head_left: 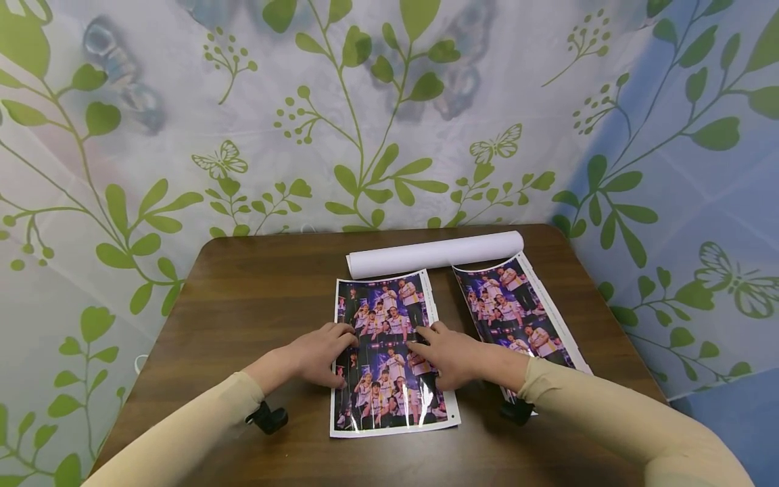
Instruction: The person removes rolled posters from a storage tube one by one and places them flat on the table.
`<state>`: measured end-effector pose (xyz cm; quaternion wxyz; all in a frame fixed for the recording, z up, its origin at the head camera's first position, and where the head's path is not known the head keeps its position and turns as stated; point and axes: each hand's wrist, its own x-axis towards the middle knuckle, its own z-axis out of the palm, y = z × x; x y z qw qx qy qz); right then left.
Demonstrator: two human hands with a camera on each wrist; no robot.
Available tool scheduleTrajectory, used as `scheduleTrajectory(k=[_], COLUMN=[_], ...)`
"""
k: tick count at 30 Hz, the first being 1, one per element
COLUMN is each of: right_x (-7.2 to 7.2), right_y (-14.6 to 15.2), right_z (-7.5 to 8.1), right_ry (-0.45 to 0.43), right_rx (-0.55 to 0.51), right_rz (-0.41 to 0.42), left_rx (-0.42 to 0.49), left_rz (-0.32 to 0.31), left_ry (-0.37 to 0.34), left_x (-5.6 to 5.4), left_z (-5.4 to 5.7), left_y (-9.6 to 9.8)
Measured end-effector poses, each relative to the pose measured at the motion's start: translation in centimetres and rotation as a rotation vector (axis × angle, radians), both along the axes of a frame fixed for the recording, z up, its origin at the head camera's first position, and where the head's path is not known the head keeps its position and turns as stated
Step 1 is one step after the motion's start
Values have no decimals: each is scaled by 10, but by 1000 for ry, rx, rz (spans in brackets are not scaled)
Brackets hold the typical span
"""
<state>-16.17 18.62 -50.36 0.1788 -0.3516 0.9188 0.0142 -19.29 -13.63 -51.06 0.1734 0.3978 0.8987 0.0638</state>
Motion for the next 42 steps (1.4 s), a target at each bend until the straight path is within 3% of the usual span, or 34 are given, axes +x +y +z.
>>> scheduleTrajectory(k=[6,17,27,42], right_x=[6,10,12,14], right_y=[3,4,4,5], right_z=[-1,-4,-5,-6], right_ry=[-26,-82,-73,-56], right_rx=[-11,-2,29,25], right_rz=[38,27,36,44], left_rx=[-32,-58,-48,-66], left_rz=[-44,-14,-17,-45], left_ry=[29,-31,-55,-49], left_x=[5,15,21,26], left_z=[-1,0,-8,-8], left_y=[1,0,-5,-5])
